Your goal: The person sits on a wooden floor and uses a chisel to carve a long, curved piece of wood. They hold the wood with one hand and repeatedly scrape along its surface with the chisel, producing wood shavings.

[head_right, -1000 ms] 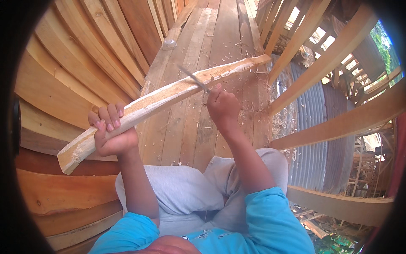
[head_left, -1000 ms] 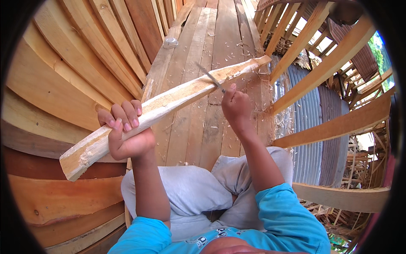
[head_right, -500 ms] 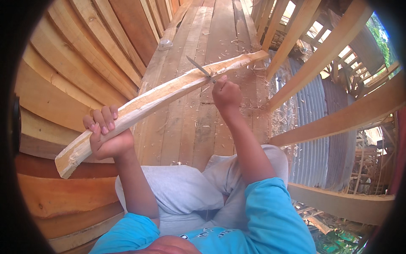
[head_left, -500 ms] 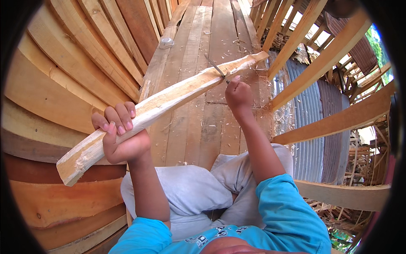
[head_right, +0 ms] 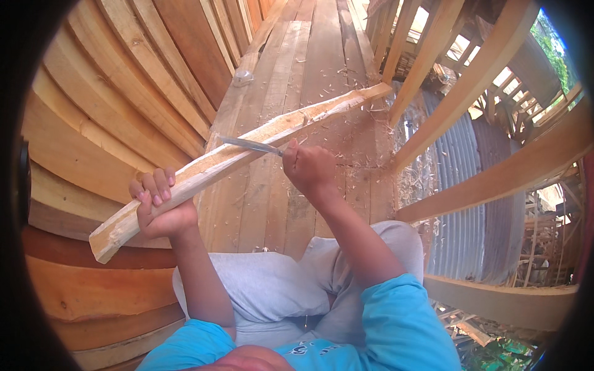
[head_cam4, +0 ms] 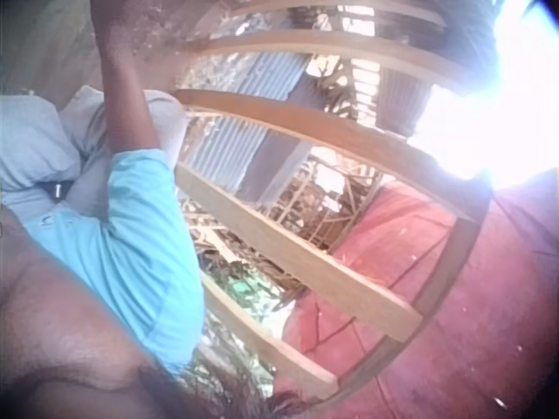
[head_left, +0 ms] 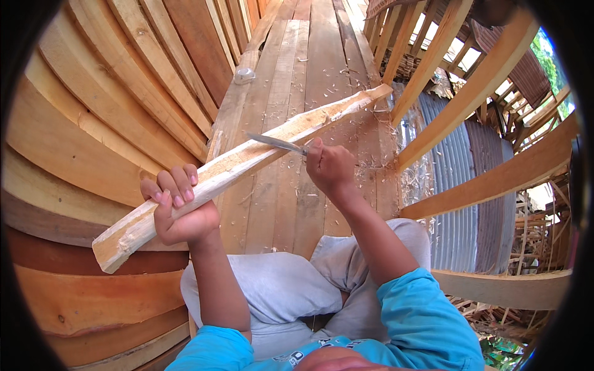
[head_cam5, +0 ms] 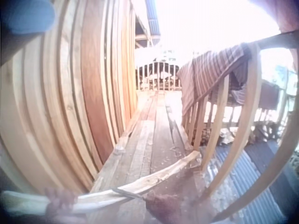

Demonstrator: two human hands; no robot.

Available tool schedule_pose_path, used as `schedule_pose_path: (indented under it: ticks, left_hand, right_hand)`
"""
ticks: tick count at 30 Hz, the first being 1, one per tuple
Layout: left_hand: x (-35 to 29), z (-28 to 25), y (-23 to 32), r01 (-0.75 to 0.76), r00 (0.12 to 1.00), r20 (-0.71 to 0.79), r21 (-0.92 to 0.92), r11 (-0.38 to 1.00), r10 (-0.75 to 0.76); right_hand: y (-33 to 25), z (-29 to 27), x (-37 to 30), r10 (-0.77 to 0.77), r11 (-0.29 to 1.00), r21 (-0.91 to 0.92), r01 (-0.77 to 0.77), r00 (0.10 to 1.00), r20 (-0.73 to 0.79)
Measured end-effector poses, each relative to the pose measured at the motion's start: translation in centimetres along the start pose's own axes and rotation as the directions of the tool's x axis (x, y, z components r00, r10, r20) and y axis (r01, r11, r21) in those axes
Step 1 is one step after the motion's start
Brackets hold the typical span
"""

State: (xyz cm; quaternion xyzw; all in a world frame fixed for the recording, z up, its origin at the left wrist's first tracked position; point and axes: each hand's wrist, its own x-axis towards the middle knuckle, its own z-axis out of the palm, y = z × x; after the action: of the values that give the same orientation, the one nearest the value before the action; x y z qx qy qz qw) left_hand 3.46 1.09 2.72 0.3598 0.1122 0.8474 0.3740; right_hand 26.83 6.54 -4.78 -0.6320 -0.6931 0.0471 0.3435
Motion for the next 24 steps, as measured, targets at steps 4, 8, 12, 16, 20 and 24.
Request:
schedule_pose_path:
  ticks: [4, 8, 12, 16, 20, 24]
  left_hand:
    - [-0.5, 1.9, -0.8, 0.040, 0.999, 0.020, -0.028, 0.999, -0.040]
    - [-0.1, 0.3, -0.1, 0.009, 0.999, 0.048, -0.010, 1.000, -0.009]
    - [-0.3, 1.8, -0.3, 0.033, 0.997, 0.064, -0.023, 0.999, -0.031]
    - [0.1, 0.2, -0.2, 0.025, 0.998, 0.059, -0.028, 0.999, -0.023]
    - [-0.3, 0.7, -0.4, -0.002, 0.998, 0.069, 0.009, 1.000, 0.001]
    - [-0.4, 1.6, -1.1, 0.006, 0.998, 0.070, 0.010, 1.000, -0.007]
  right_hand:
    - [7.9, 0.7, 3.3, 0.175, 0.969, -0.109, -0.224, 0.924, -0.340]
    - [0.8, 0.4, -0.5, 0.011, 1.000, 0.027, -0.008, 0.997, -0.082]
    - [8.9, 0.6, 3.6, 0.178, 0.982, -0.018, -0.189, 0.948, -0.263]
    - [3.8, 2.0, 0.6, 0.312, 0.950, 0.065, -0.305, 0.937, -0.156]
    - [4.0, 0.6, 1.5, 0.060, 0.998, 0.001, -0.062, 0.963, -0.262]
    - [7.1, 2.2, 2.6, 0.340, 0.931, 0.004, -0.364, 0.866, -0.367]
